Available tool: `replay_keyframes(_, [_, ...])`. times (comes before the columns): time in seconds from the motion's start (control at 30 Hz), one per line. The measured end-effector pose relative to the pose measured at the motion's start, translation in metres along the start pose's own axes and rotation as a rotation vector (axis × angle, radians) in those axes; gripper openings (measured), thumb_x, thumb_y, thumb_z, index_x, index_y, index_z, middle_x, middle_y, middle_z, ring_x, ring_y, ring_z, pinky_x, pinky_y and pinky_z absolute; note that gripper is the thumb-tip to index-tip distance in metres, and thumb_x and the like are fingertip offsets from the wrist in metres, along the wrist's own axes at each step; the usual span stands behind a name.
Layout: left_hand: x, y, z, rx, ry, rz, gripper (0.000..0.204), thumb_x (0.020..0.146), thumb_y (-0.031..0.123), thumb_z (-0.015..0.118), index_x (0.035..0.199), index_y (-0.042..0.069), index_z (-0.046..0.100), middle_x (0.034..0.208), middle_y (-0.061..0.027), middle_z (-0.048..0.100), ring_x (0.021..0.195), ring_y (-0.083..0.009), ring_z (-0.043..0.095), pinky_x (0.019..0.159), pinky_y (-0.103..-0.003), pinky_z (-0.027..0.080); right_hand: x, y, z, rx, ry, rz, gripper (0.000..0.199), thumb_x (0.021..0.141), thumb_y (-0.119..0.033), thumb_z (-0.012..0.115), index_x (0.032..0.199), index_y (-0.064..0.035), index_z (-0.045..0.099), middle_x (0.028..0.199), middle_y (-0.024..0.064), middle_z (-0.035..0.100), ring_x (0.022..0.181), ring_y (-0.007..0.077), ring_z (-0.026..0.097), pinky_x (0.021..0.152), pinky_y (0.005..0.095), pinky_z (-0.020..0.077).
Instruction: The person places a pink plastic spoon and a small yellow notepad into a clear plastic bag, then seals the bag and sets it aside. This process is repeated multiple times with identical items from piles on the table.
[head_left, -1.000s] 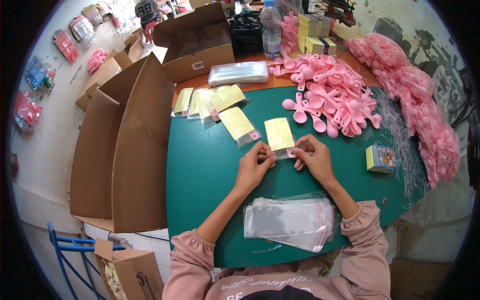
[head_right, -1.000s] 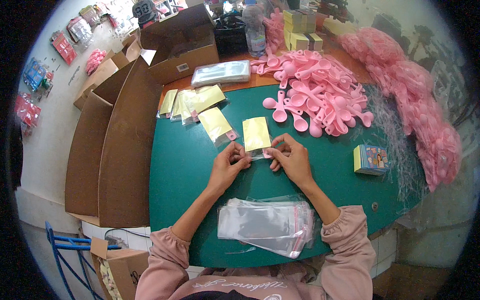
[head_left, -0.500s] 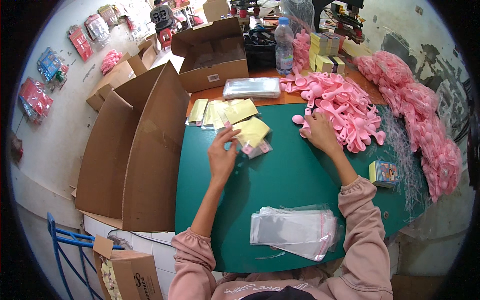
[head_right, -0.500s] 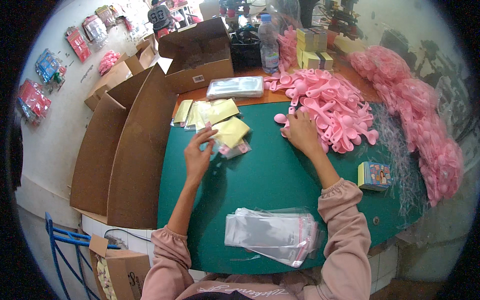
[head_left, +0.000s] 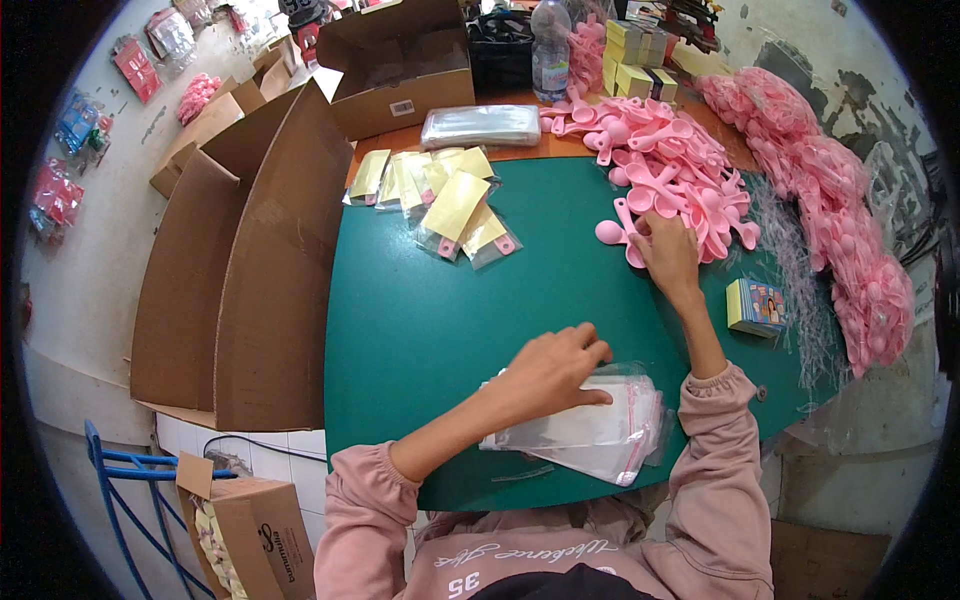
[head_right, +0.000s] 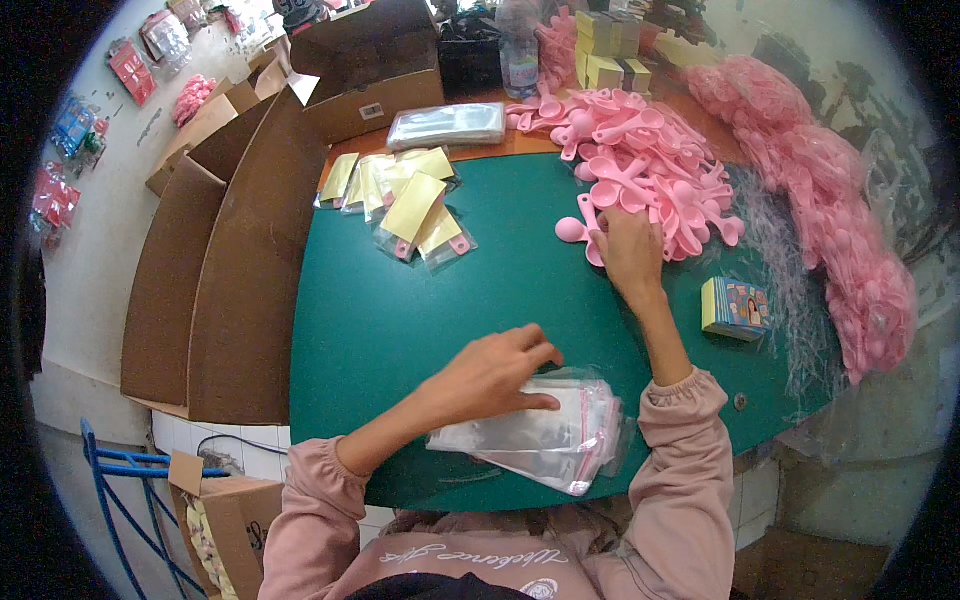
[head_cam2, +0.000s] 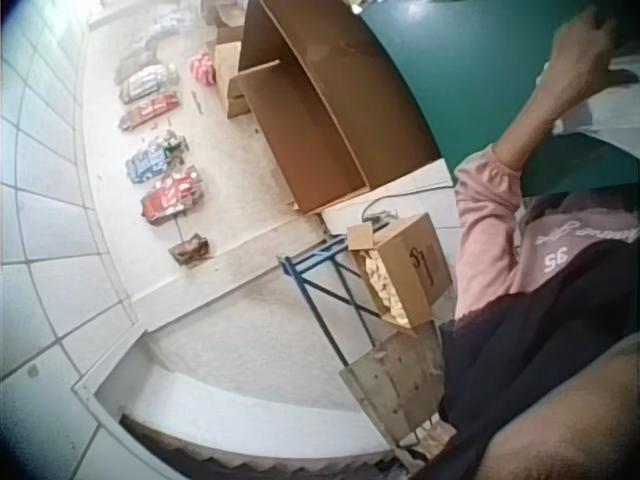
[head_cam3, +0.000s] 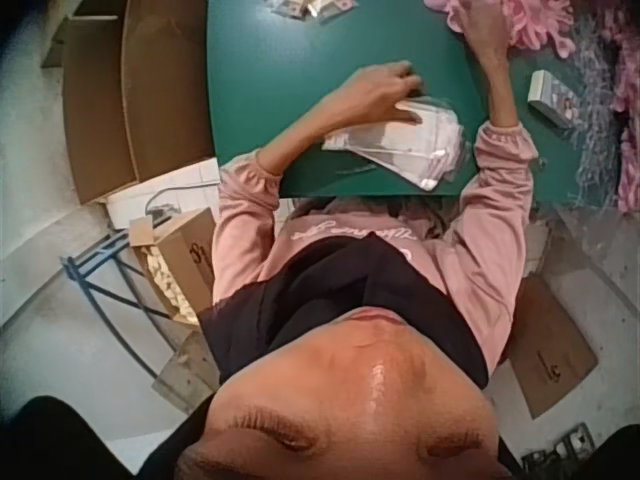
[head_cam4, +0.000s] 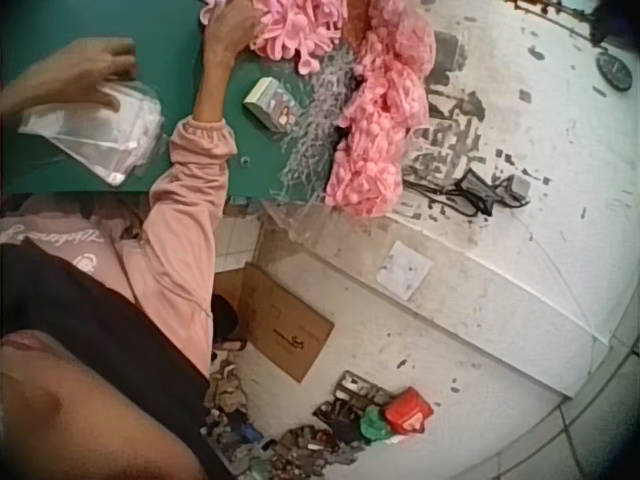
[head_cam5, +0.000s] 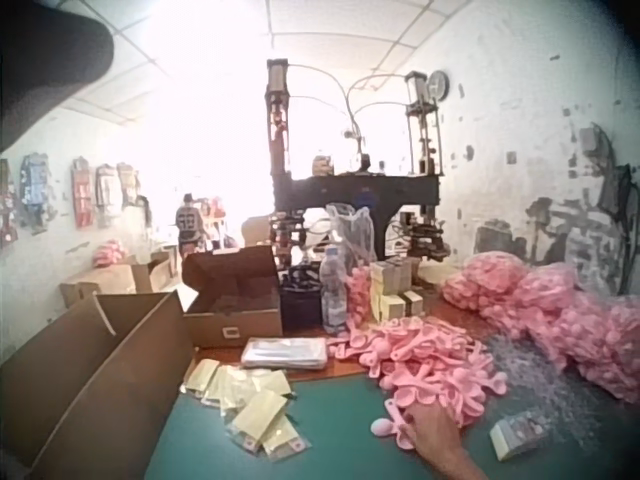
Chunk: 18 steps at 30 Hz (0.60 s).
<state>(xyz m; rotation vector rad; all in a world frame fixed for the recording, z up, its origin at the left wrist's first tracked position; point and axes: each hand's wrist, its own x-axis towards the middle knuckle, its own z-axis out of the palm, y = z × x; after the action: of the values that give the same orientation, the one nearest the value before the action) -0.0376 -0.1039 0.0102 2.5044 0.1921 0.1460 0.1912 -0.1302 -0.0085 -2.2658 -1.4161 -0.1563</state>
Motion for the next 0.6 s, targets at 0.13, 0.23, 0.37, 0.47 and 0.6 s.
replay_keyframes(0.13, [0.007, -0.008, 0.013, -0.140, -0.053, -0.012, 0.027, 0.075, 0.016, 0.066, 0.096, 0.003, 0.057, 0.093, -0.0123, 0.056, 0.084, -0.0270, 0.058, 0.071, -0.035, 0.047, -0.005, 0.007, 0.008, 0.174, 0.037, 0.006, 0.031, 0.071, -0.010, 0.065, 0.099, 0.0005, 0.059, 0.083, 0.0141, 0.063, 0.081, 0.0295, 0.058, 0.070, 0.0372, 0.0432])
replay_keyframes(0.23, [0.010, -0.018, 0.010, -0.410, -0.051, 0.041, 0.023, 0.075, 0.011, 0.065, 0.094, 0.002, 0.057, 0.087, -0.0113, 0.059, 0.078, -0.0236, 0.060, 0.067, -0.034, 0.047, -0.005, 0.012, 0.009, 0.288, 0.044, -0.002, 0.033, 0.072, -0.008, 0.061, 0.104, 0.0015, 0.058, 0.084, 0.0147, 0.063, 0.081, 0.0295, 0.057, 0.072, 0.0373, 0.0435])
replay_keyframes(0.37, [0.011, -0.022, -0.002, -0.454, 0.010, 0.045, 0.016, 0.077, 0.008, 0.062, 0.090, 0.002, 0.057, 0.081, -0.0098, 0.063, 0.070, -0.0200, 0.062, 0.064, -0.031, 0.048, -0.002, 0.007, -0.001, 0.449, 0.100, 0.107, 0.027, 0.077, -0.009, 0.056, 0.102, 0.0032, 0.058, 0.082, 0.0131, 0.062, 0.080, 0.0240, 0.058, 0.073, 0.0328, 0.0442])
replay_keyframes(0.47, [0.011, -0.029, -0.010, -0.471, 0.008, -0.010, 0.014, 0.078, 0.009, 0.062, 0.090, 0.002, 0.058, 0.079, -0.0085, 0.065, 0.068, -0.0178, 0.062, 0.062, -0.029, 0.047, -0.005, 0.015, -0.010, 0.623, 0.149, 0.067, 0.024, 0.081, -0.013, 0.056, 0.097, 0.0036, 0.059, 0.078, 0.0089, 0.060, 0.077, 0.0173, 0.057, 0.073, 0.0275, 0.0437])
replay_keyframes(0.6, [0.013, -0.040, -0.012, -0.525, 0.095, -0.063, 0.013, 0.079, 0.012, 0.062, 0.089, 0.003, 0.058, 0.077, -0.0058, 0.064, 0.065, -0.0132, 0.060, 0.059, -0.027, 0.047, -0.017, -0.020, -0.036, 1.130, 0.026, 0.236, 0.017, 0.084, -0.013, 0.054, 0.092, 0.0000, 0.059, 0.072, 0.0032, 0.057, 0.066, 0.0091, 0.055, 0.063, 0.0222, 0.0434])
